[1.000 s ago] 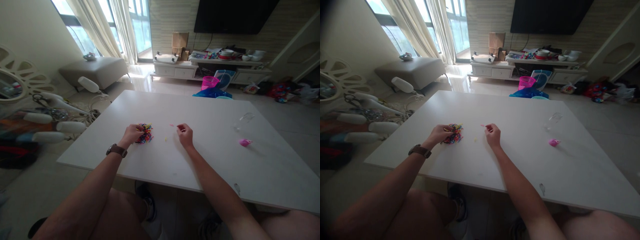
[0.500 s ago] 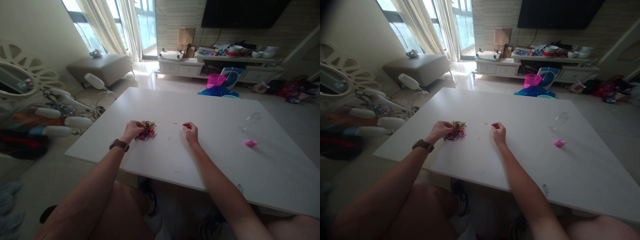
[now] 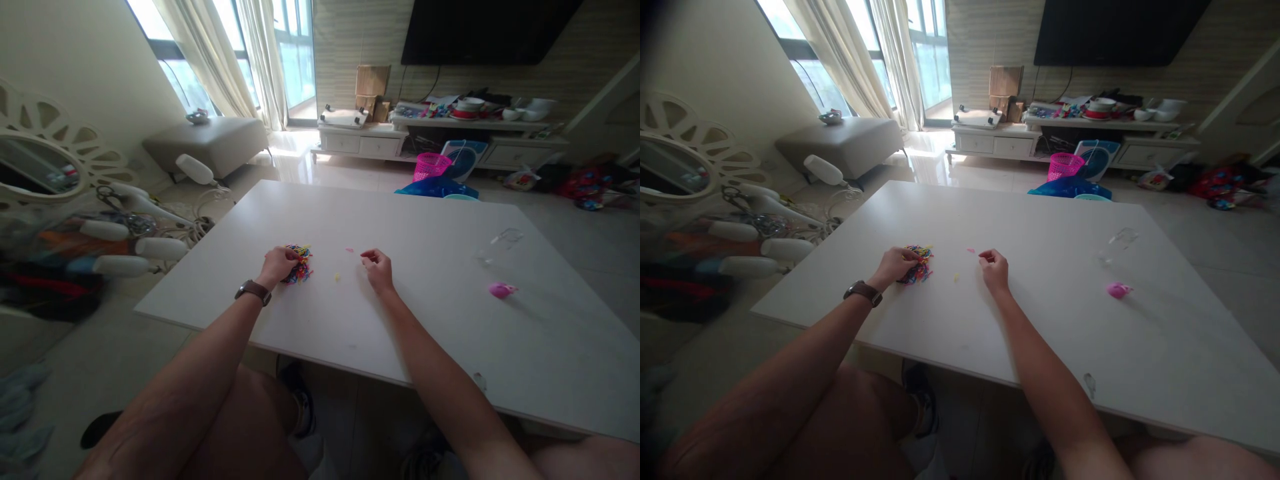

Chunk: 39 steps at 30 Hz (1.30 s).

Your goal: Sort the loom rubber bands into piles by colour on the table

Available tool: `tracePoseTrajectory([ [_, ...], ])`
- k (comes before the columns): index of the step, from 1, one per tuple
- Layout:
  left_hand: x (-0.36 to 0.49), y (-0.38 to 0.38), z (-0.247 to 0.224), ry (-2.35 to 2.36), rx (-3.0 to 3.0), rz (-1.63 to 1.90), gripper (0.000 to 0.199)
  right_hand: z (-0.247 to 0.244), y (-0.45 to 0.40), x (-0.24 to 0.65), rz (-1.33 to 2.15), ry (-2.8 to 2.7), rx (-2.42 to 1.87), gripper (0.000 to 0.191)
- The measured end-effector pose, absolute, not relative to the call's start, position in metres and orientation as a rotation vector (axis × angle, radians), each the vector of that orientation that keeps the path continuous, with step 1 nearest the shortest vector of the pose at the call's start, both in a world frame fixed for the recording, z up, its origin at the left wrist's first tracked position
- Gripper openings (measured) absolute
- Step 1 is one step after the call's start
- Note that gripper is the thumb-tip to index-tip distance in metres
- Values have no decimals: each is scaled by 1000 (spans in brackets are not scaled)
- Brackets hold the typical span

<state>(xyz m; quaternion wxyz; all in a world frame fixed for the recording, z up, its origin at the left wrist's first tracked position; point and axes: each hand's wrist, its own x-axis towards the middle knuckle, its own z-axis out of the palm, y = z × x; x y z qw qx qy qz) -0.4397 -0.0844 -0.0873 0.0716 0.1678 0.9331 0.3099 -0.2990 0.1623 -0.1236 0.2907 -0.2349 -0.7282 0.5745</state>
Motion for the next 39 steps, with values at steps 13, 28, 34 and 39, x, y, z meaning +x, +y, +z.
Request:
tracePoseTrajectory([
  [13,-439,-83,-72,2914,498,930,16,-124,163,-298,1518,-1984,-632,14],
  [28,-416,-64,-59,2486,804,1330,15,-113,147,-292,1488,-2137,-349,19],
  [34,-399,-45,-57,2186,973,1386,16,-103,128,-286,1503,-2242,10,24],
  [39,-391,-39,-55,2071,1042,1338,20,-100,129,-284,1513,-2266,119,22],
])
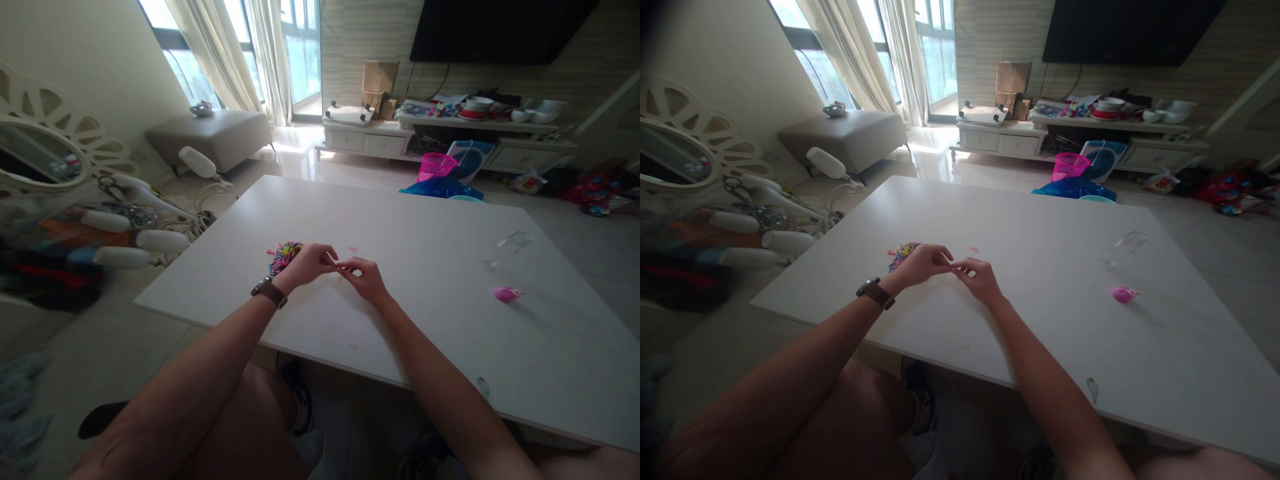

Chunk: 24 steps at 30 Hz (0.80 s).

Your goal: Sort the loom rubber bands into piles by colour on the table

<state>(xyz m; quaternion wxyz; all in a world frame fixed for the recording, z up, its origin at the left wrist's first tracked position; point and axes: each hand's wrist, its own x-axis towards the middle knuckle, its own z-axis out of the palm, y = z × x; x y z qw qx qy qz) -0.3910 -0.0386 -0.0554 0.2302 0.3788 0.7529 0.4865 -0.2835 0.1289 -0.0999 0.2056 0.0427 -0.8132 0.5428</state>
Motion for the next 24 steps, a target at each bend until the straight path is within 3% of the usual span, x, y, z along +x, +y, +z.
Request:
tracePoseTrajectory([
  [8,-395,-41,-58,2040,1122,1318,21,-97,143,-281,1584,-2366,92,15],
  [13,-406,-50,-56,2381,1074,1182,17,-100,151,-276,1815,-2660,251,11],
  [24,-424,-77,-46,2772,651,1003,21,-95,147,-272,1800,-2884,379,14],
])
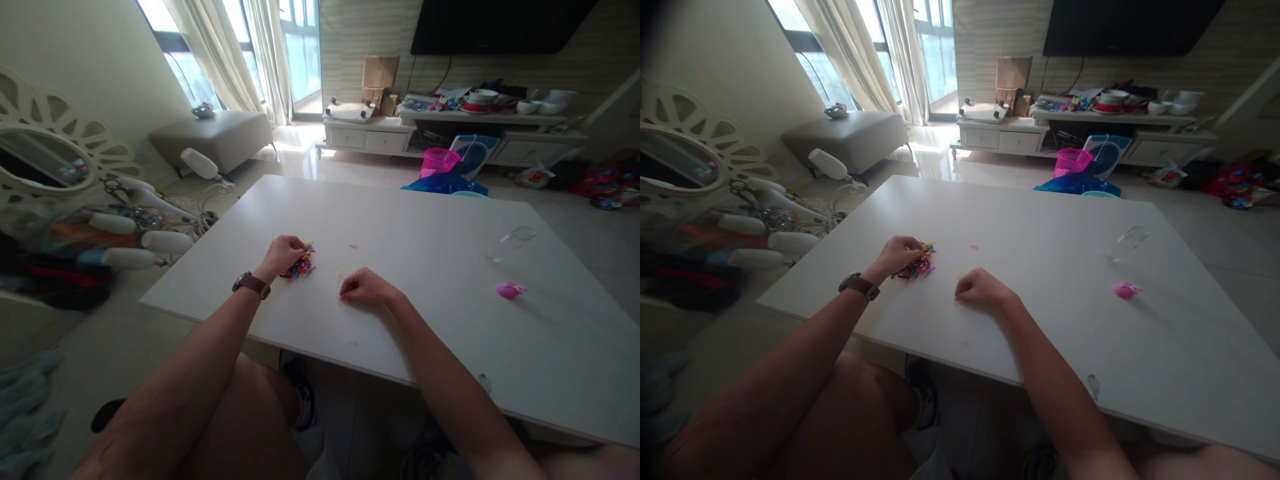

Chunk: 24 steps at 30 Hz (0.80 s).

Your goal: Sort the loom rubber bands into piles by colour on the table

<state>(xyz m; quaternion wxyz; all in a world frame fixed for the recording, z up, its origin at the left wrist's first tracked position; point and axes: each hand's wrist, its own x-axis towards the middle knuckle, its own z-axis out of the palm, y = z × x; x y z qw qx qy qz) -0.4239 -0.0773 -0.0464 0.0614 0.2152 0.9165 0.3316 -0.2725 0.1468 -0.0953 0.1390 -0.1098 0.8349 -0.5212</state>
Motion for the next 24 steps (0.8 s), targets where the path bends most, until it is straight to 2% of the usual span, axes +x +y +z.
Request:
tracePoseTrajectory([
  [16,-423,-84,-44,2569,606,822,23,-89,144,-272,-1472,2710,-372,15],
  [24,-426,-83,-50,2597,657,729,11,-90,145,-275,-1516,3074,-229,19],
])
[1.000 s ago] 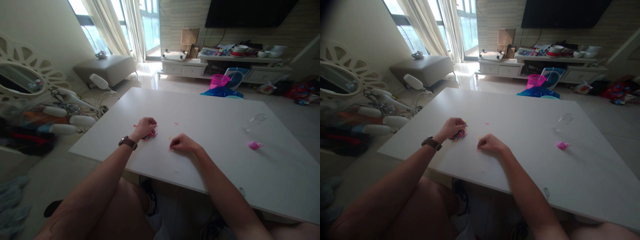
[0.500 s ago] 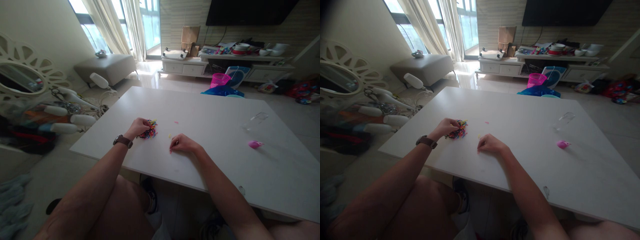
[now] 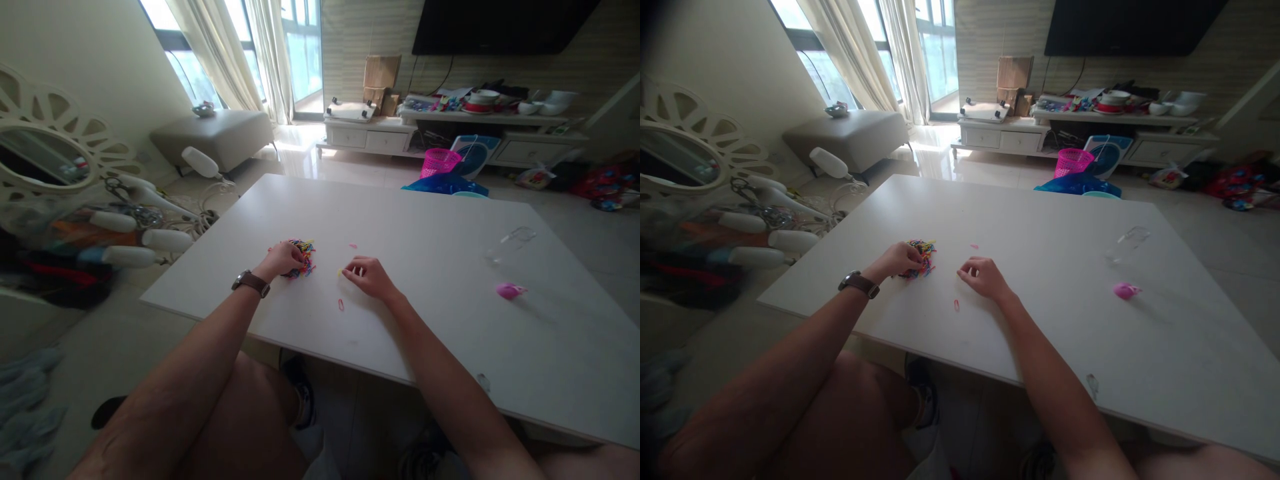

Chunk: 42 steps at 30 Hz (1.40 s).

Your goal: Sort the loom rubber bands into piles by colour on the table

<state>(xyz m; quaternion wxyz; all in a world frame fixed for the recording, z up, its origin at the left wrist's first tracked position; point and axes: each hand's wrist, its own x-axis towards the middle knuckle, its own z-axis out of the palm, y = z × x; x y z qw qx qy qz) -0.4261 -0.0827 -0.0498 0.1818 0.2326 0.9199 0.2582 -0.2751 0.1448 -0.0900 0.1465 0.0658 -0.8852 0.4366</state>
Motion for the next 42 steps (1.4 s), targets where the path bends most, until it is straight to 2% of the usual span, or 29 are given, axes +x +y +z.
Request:
tracePoseTrajectory([
  [7,-426,-87,-47,2636,590,789,18,-89,145,-276,1178,-2498,125,22],
  [14,-425,-80,-51,2702,677,901,13,-92,142,-276,1044,-2614,81,22],
  [20,-413,-65,-48,2626,854,1007,15,-96,139,-278,1009,-2523,224,16],
  [29,-400,-51,-42,2462,1086,1078,19,-94,129,-274,994,-2552,398,34],
  [38,-404,-50,-51,2413,1126,1101,20,-94,126,-274,1066,-2562,393,32],
  [42,-404,-50,-46,2482,1044,1082,25,-98,135,-280,971,-2559,251,30],
])
